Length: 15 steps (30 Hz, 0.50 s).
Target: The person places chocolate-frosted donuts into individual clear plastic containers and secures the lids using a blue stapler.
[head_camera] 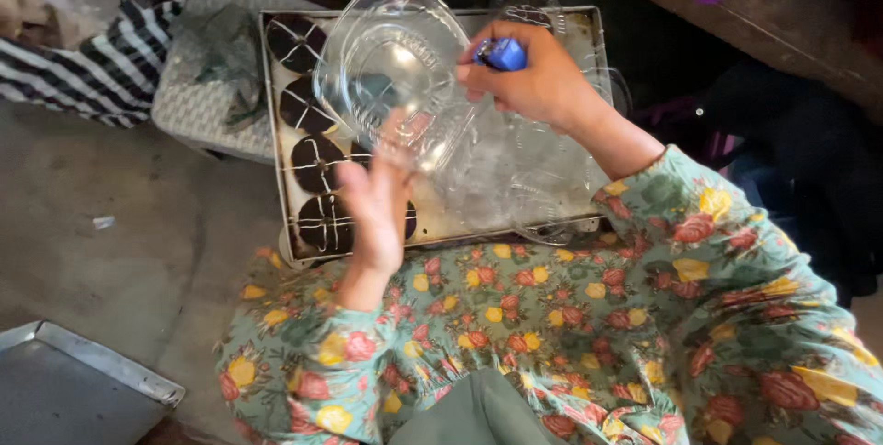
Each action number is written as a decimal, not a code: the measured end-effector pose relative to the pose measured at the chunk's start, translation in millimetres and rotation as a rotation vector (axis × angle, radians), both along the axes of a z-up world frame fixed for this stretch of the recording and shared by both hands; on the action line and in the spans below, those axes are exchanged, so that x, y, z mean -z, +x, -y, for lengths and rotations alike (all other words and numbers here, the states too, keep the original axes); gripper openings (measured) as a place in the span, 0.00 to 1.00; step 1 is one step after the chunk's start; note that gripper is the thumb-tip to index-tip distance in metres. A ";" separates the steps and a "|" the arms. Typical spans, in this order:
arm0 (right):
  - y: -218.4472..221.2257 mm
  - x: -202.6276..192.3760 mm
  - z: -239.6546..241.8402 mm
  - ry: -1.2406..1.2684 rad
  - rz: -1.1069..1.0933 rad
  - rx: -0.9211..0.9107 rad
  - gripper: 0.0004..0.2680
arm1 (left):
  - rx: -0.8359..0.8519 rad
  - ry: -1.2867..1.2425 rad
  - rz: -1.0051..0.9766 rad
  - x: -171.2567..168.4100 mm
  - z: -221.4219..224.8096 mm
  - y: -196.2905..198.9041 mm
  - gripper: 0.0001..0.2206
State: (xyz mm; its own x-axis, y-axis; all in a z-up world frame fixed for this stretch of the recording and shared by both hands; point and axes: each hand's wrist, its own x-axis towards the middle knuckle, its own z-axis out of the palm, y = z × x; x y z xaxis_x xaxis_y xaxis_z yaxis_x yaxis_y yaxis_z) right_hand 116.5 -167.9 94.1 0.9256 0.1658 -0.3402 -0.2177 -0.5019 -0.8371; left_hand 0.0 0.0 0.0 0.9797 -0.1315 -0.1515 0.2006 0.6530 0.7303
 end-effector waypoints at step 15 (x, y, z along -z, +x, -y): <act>9.4 -26.1 -65.1 0.293 -0.189 -0.106 0.18 | -0.140 0.188 0.149 -24.1 -65.4 -6.0 0.24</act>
